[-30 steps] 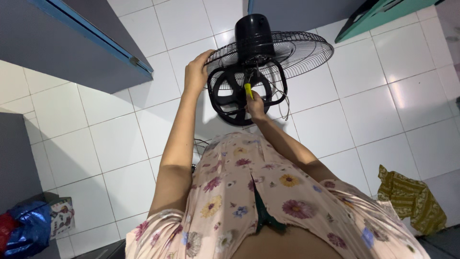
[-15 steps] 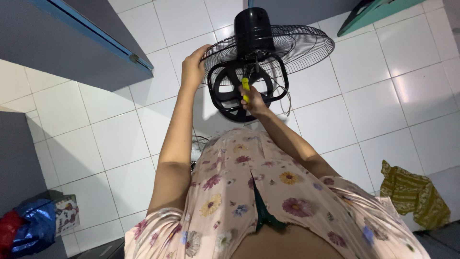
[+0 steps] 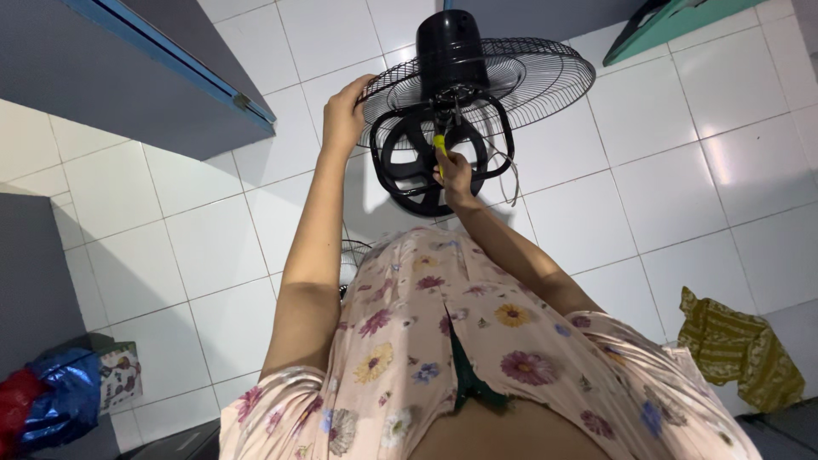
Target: The person uses a yellow screwdriver to tighten screws on the central hub of a black standing fan. They repeatedly adjust the fan's position and re-engage the tool with the hub throughout the clip.
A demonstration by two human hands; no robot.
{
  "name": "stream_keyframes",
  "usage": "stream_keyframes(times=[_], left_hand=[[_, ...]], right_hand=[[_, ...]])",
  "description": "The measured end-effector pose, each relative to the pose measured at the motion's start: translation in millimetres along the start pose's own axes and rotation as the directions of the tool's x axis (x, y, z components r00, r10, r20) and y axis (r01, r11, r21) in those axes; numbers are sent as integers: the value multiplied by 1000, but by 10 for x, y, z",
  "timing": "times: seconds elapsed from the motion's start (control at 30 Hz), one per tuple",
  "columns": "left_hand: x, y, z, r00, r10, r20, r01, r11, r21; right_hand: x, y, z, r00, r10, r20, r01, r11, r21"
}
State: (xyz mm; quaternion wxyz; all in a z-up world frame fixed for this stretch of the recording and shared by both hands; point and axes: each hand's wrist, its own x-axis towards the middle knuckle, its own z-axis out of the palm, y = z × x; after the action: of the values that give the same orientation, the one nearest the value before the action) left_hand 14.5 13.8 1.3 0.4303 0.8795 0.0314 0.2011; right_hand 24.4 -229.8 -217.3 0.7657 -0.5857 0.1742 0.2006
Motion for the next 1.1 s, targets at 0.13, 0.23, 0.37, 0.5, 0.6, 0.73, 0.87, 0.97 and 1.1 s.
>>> stream_keyframes(times=[0.13,0.23,0.37,0.5,0.6,0.73,0.87,0.97,1.1], left_hand=[[2,-11,-8,1000,-14,-8,14,1000,-2],[-1,-5,-3,999,-38,-7,38,999,-22],[8,-18,17,999,-38,-7,38,999,-12],[2,-15,30,999,-45,-13,44,999,-19],[-15,-1,29,998,-51,-21,50,998,-42],[-8,-26,55,997,-53,-50,49,996,-73],[-6,-79,79,998,-32,-53,26,993,-111],[-2,-143,19,998,32,-49,-38,991,-126],[-57,-344,66,995,-101,22,104,960,-259]], right_hand=[[46,12,-61,991,30,130,-55,979,195],[70,-37,-97,956,67,287,-148,951,273],[-48,-157,-77,935,71,347,-180,939,292],[-226,-407,-24,965,139,223,-178,970,166],[-253,-490,71,976,133,175,-138,990,13],[-274,-461,80,981,36,191,-20,996,-84],[-179,-370,-44,967,-71,247,106,985,-133],[-38,-328,-31,963,-89,253,124,984,-125],[-22,-455,137,946,-62,319,132,970,-202]])
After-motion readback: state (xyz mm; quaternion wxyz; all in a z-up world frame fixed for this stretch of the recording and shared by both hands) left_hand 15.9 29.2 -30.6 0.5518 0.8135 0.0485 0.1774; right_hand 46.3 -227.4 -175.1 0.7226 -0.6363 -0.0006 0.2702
